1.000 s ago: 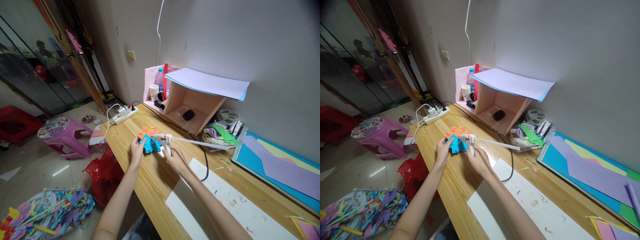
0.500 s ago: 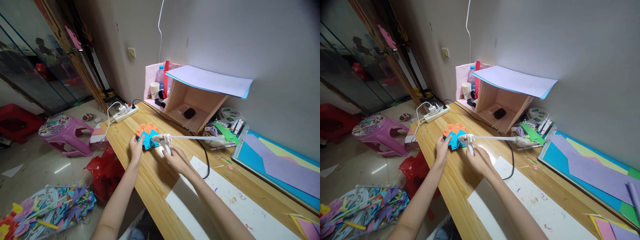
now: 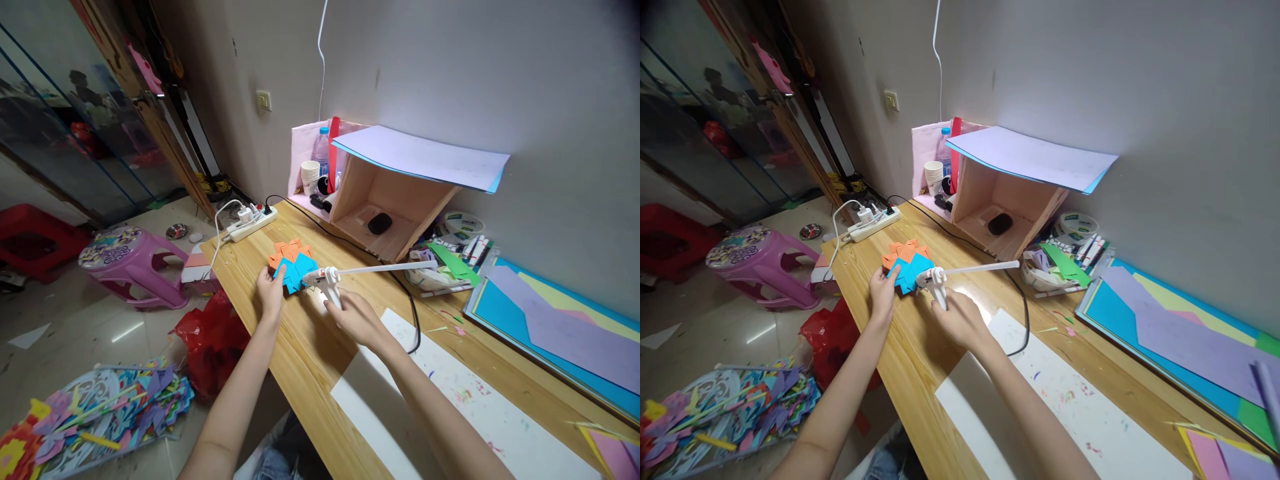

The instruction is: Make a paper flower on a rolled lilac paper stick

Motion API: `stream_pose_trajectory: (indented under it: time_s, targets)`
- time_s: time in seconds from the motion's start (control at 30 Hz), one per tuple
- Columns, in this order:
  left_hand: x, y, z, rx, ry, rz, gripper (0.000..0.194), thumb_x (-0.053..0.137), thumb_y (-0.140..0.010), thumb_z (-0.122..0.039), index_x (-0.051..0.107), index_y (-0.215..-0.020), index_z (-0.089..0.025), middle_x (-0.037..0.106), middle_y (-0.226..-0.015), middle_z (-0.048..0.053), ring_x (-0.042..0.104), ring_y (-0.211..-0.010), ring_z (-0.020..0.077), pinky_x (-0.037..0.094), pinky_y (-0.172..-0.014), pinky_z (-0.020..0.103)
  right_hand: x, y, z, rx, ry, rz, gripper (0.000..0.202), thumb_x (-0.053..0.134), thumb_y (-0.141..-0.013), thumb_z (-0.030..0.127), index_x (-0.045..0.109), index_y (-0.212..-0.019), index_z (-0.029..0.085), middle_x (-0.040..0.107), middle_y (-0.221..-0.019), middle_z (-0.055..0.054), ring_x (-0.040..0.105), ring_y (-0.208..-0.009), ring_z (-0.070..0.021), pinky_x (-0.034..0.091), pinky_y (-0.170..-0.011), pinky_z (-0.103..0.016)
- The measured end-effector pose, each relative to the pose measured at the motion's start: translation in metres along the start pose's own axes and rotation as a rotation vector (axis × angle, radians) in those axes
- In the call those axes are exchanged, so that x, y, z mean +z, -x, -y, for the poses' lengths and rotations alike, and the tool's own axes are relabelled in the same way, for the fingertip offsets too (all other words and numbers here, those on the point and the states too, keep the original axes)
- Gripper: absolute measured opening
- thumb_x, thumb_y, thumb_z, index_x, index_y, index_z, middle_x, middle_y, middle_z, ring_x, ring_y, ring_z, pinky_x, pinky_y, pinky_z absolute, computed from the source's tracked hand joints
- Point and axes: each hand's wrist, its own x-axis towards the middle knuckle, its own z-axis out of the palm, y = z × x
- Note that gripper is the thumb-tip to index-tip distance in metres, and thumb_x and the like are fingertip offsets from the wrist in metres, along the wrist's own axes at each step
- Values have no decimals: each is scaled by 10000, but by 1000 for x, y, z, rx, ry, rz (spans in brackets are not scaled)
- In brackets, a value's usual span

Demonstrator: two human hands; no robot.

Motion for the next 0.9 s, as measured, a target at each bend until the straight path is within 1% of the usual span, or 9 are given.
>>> stream_pose_trajectory:
  time_s: [0.13, 0.27, 0.4, 0.47, 0.57, 0.67, 0.77, 0.9]
  targets:
    - [1, 2, -4, 3, 7, 4, 288, 685, -632, -271, 615, -888, -161, 665, -971, 71, 613, -901, 181, 469, -784, 271, -1, 1, 1, 0, 2, 17, 193, 364, -786, 310, 480, -674, 203, 494, -587, 6, 464, -537, -150, 279, -515, -242]
    - [2, 2, -6, -1, 13, 3, 270, 684, -634, -273, 618, -874, -170, 670, -943, 57, 617, -874, 175, 471, -765, 264, -1, 1, -1, -26, -48, -5, 155, 380, -776, 299, 494, -734, 203, 525, -643, 2, 484, -581, -154, 300, -545, -237]
    - [2, 1, -4, -12, 21, 15, 280, 689, -629, -275, 617, -873, -157, 672, -931, 62, 619, -852, 173, 475, -747, 264, -2, 1, -1, -38, -126, -25, 184, 378, -785, 309, 524, -769, 199, 526, -647, 2, 483, -587, -155, 321, -548, -235]
    - [2, 2, -4, -34, 23, 45, 295, 695, -622, -277, 617, -873, -144, 674, -915, 68, 621, -835, 173, 477, -740, 265, -3, 1, 1, -32, -149, -54, 226, 371, -798, 327, 553, -808, 194, 539, -658, -4, 490, -596, -160, 336, -553, -238]
    - [4, 5, -4, -73, 4, 112, 301, 712, -602, -271, 619, -848, -124, 676, -869, 74, 623, -783, 169, 481, -713, 264, -7, 1, 4, -46, -184, -133, 278, 360, -820, 351, 583, -868, 191, 582, -731, -19, 522, -666, -177, 369, -616, -256]
    - [6, 8, -5, -88, 1, 178, 322, 720, -596, -276, 621, -861, -121, 675, -870, 77, 620, -773, 166, 480, -711, 263, -8, -1, 4, -29, -219, -200, 299, 365, -829, 380, 595, -869, 192, 605, -763, -24, 540, -697, -189, 386, -655, -268]
    - [8, 9, -4, -93, 0, 217, 340, 722, -595, -283, 622, -878, -124, 673, -879, 73, 619, -773, 163, 479, -711, 261, -6, -4, 0, 7, -255, -231, 322, 367, -831, 411, 594, -835, 182, 609, -741, -24, 544, -683, -189, 399, -648, -270]
    - [8, 9, -5, -91, -13, 250, 296, 721, -597, -284, 622, -827, -128, 671, -813, 46, 611, -722, 146, 472, -682, 245, 0, -7, -7, 13, -295, -243, 324, 370, -829, 414, 585, -826, 171, 614, -745, -23, 549, -696, -187, 410, -656, -270]
